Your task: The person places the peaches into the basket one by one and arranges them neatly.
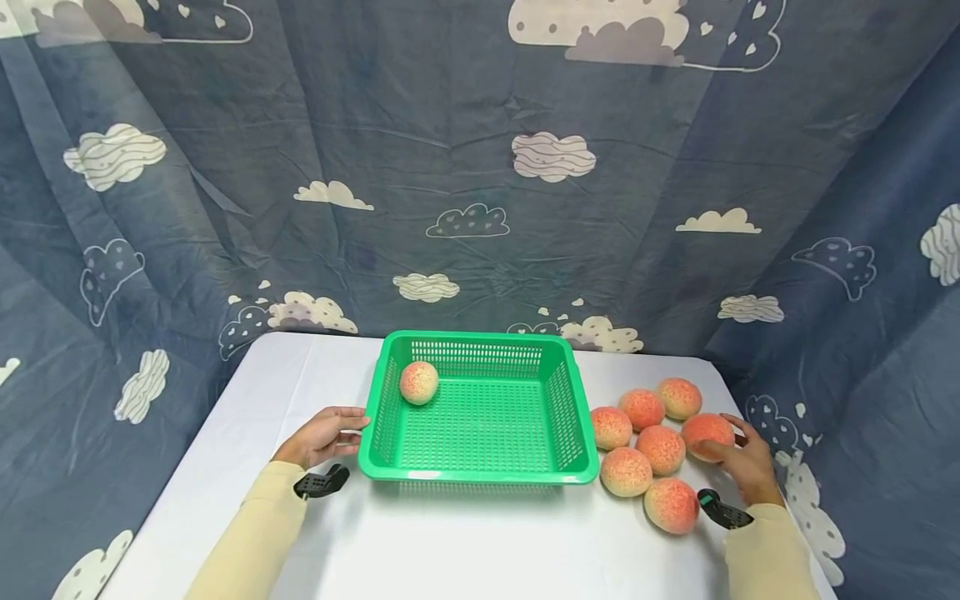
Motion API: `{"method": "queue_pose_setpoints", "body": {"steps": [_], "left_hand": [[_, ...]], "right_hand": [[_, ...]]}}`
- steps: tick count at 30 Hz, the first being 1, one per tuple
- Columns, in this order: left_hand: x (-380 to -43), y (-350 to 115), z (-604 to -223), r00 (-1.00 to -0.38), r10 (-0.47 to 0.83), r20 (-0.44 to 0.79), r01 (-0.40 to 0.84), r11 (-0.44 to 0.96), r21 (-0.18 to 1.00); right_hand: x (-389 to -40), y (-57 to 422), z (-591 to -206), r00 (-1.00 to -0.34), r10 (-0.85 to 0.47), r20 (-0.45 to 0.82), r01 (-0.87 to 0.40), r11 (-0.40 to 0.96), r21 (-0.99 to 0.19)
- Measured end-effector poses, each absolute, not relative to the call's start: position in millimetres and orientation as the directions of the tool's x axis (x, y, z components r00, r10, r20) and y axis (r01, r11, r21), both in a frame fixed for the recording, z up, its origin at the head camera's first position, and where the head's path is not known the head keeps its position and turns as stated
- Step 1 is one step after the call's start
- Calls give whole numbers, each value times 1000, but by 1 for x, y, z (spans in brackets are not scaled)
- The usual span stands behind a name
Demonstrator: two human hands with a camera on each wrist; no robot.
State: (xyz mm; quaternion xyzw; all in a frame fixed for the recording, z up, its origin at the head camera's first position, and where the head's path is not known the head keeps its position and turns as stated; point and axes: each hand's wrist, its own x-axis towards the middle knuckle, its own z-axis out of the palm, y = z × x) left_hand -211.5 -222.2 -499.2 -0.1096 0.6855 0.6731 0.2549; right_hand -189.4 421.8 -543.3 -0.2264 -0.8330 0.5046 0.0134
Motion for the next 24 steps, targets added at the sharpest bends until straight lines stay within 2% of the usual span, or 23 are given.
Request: {"method": "queue_pose_setpoints", "body": {"steps": [7, 15, 24], "left_hand": [[-211, -222, -499, -849, 189, -493, -488, 77, 869], [-211, -223, -499, -845, 194, -498, -492, 80, 867], [-211, -223, -499, -849, 194, -492, -488, 70, 870]], "right_hand": [[-192, 428, -538, -903, 407, -139, 322, 424, -847], [-184, 411, -498, -941, 301, -155, 290, 478, -829], [-187, 393, -470, -973, 206, -102, 196, 515, -834]]}}
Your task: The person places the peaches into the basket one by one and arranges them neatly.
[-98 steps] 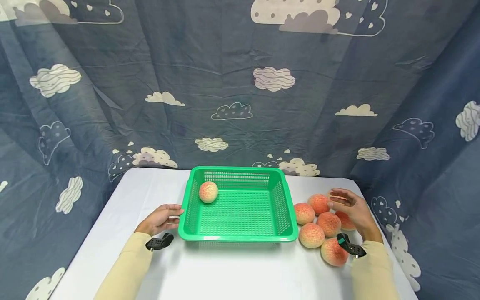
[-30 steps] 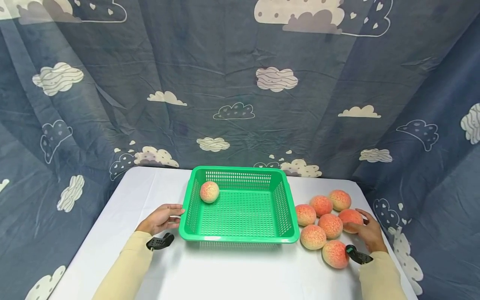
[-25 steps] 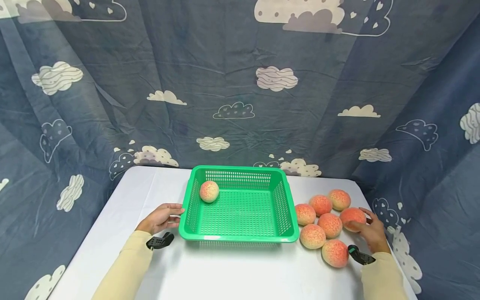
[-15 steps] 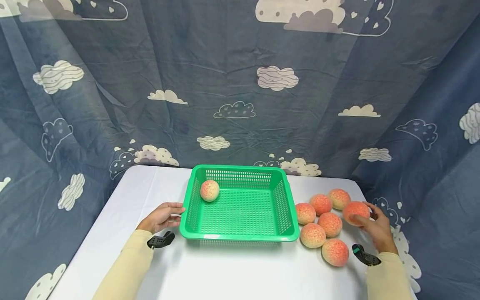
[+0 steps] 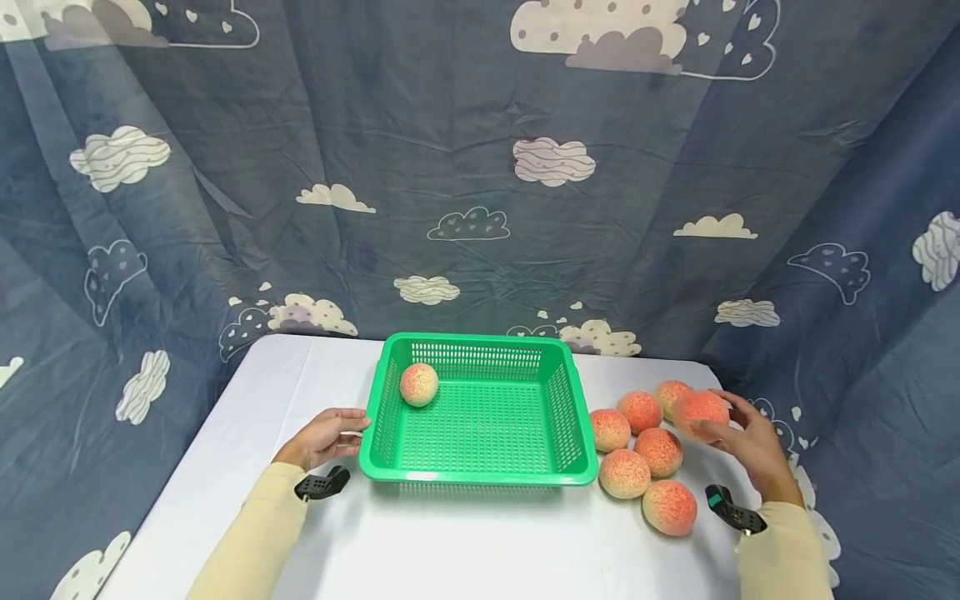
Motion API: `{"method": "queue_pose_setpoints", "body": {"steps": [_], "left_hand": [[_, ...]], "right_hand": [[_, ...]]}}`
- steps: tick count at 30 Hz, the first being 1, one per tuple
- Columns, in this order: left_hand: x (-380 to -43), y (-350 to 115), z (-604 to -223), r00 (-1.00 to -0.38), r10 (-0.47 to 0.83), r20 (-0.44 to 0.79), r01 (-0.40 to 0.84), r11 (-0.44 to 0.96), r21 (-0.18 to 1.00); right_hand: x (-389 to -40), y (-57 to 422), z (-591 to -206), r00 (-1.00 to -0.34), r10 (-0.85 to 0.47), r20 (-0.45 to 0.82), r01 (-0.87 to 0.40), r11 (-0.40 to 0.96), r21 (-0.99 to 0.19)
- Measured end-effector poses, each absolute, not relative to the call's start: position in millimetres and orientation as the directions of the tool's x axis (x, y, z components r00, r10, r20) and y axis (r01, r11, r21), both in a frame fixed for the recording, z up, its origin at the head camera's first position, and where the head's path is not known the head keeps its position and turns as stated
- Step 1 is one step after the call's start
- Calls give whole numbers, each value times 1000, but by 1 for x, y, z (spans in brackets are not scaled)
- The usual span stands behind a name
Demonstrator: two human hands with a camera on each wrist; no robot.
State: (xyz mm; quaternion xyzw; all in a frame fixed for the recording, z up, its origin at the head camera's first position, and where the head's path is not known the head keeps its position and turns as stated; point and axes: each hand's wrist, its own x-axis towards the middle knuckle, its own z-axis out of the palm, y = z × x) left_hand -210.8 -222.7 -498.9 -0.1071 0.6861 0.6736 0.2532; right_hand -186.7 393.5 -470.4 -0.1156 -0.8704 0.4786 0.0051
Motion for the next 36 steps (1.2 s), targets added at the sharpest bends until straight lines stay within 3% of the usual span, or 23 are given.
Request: {"method": "queue_pose_setpoints", "body": {"steps": [7, 14, 20, 36], "left_hand": [[-210, -222, -500, -851, 166, -499, -491, 88, 867], [-209, -227, -499, -852, 235, -468, -464, 74, 883], [-209, -223, -500, -852, 185, -490, -481, 96, 872], [-208, -221, -498, -855, 181, -486, -477, 91, 874]], "right_hand": [[-189, 377, -456, -988, 100, -115, 151, 560, -814], [-198, 359, -451, -996, 6, -93, 80, 557, -826], [-207, 346, -448, -993, -75, -89, 34, 545, -838], [-233, 306, -435, -975, -178, -131, 0, 590, -807]]}}
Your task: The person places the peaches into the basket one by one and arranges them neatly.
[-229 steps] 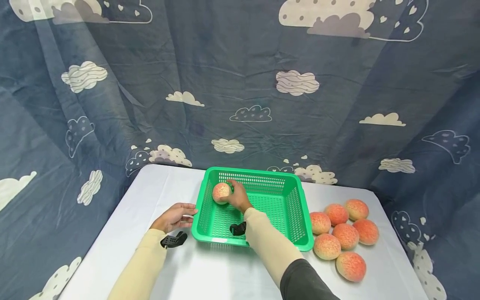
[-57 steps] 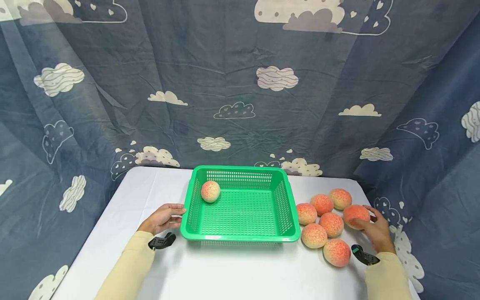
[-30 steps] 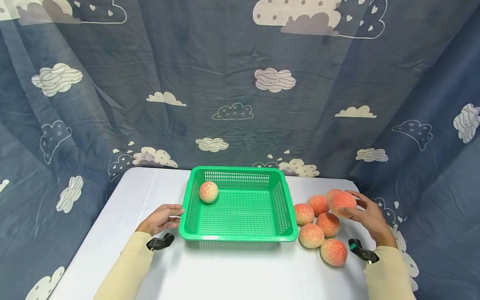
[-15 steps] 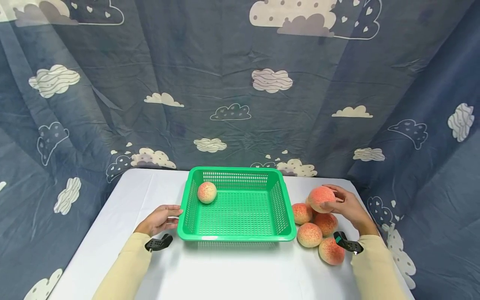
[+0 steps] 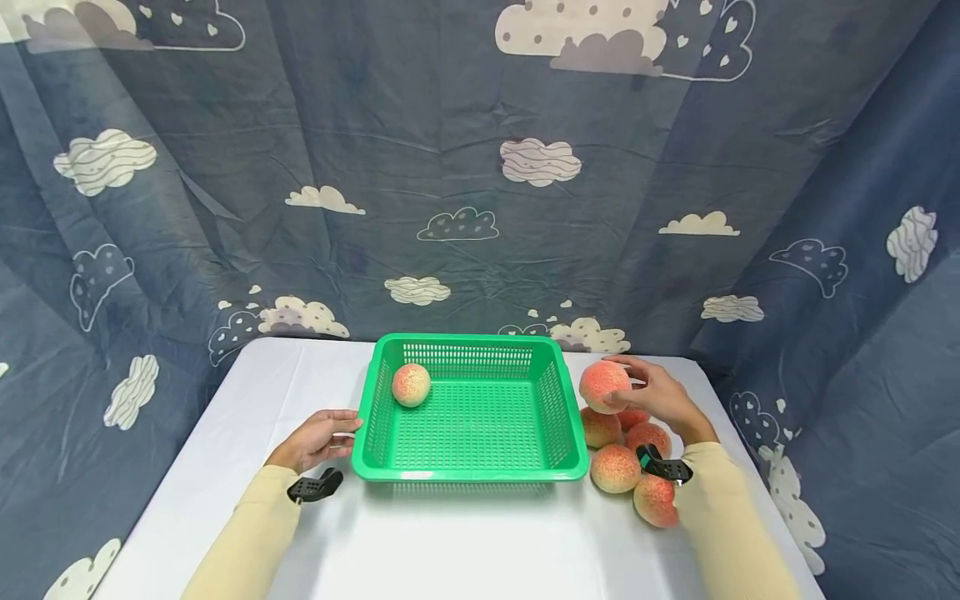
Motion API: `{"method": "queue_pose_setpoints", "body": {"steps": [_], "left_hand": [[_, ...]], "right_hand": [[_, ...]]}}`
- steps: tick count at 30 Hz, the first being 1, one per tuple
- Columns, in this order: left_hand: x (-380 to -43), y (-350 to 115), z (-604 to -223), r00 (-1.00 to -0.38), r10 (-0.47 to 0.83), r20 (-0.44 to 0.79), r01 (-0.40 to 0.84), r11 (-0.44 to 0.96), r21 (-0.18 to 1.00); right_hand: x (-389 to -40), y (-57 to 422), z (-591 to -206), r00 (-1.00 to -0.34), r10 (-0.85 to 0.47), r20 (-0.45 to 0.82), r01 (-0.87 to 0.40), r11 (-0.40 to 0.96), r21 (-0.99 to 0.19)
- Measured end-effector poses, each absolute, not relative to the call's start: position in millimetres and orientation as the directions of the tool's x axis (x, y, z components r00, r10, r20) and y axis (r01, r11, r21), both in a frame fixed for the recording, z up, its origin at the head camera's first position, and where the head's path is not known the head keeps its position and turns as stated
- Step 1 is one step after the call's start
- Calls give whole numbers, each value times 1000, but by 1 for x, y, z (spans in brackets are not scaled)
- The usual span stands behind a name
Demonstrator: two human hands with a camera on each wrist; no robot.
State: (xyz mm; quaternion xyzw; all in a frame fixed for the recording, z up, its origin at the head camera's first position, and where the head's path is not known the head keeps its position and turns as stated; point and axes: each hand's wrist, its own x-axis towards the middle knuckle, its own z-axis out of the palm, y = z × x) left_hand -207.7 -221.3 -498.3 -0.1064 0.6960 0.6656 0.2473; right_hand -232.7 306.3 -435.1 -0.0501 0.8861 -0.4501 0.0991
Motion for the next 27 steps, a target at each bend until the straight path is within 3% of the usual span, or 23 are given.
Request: {"method": "queue_pose_setpoints", "body": {"steps": [15, 27], "left_hand": [[-210, -222, -503, -855, 168, -490, -479, 106, 871], [-209, -222, -499, -852, 174, -494, -484, 96, 870]], "right_hand": [[-262, 260, -430, -917, -367, -158, -30, 458, -888], [-288, 219, -440, -893, -424, -151, -82, 482, -872]]}}
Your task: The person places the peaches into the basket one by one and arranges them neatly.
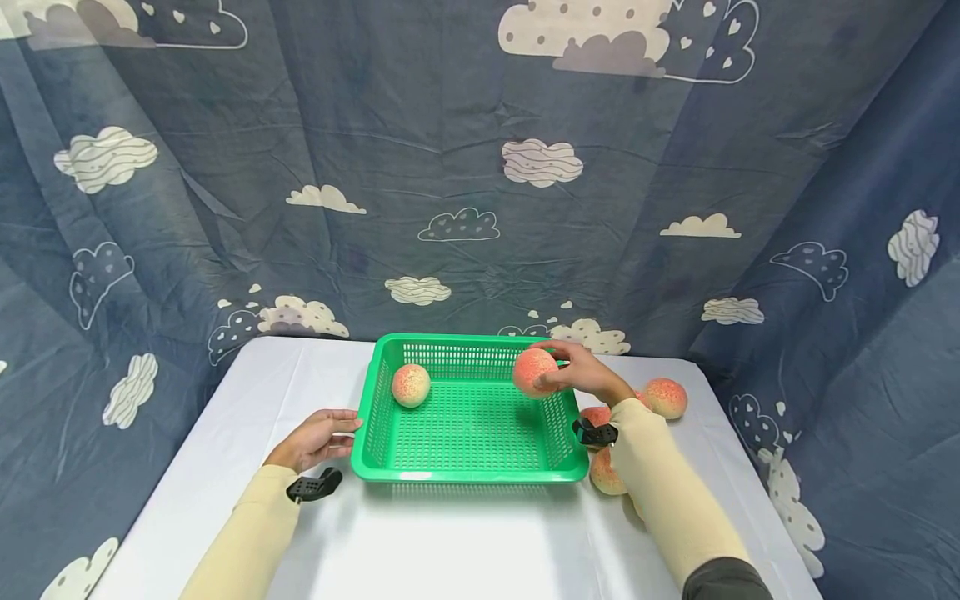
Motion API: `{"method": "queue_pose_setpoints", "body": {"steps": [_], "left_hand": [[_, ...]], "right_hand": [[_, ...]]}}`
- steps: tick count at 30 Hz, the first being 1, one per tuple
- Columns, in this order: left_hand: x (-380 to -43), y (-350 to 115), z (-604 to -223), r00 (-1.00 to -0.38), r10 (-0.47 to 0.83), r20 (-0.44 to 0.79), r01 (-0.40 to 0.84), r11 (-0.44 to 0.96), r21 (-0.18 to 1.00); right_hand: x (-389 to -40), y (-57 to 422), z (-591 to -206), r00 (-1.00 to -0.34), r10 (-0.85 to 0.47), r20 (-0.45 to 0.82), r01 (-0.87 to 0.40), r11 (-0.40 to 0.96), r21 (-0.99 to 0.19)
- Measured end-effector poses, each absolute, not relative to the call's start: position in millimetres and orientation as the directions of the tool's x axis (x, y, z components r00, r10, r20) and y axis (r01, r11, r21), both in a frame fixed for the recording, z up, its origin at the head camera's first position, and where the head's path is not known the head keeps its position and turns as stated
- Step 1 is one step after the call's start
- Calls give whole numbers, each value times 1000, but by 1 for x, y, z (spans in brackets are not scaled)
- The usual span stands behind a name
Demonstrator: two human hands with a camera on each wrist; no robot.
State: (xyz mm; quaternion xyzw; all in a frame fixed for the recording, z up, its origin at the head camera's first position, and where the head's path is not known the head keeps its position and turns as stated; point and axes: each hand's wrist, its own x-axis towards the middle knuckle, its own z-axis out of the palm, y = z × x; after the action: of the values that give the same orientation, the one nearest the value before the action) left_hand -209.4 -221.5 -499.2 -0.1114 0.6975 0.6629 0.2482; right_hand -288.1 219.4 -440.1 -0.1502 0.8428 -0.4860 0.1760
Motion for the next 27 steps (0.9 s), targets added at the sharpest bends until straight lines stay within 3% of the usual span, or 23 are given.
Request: {"method": "queue_pose_setpoints", "body": {"steps": [18, 27], "left_hand": [[-212, -224, -502, -846, 214, -488, -488, 58, 871], [-213, -225, -501, -846, 200, -494, -491, 68, 869]], "right_hand": [[-301, 159, -459, -926, -336, -170, 18, 412, -911], [-308, 134, -487, -945, -279, -174, 54, 391, -919]]}}
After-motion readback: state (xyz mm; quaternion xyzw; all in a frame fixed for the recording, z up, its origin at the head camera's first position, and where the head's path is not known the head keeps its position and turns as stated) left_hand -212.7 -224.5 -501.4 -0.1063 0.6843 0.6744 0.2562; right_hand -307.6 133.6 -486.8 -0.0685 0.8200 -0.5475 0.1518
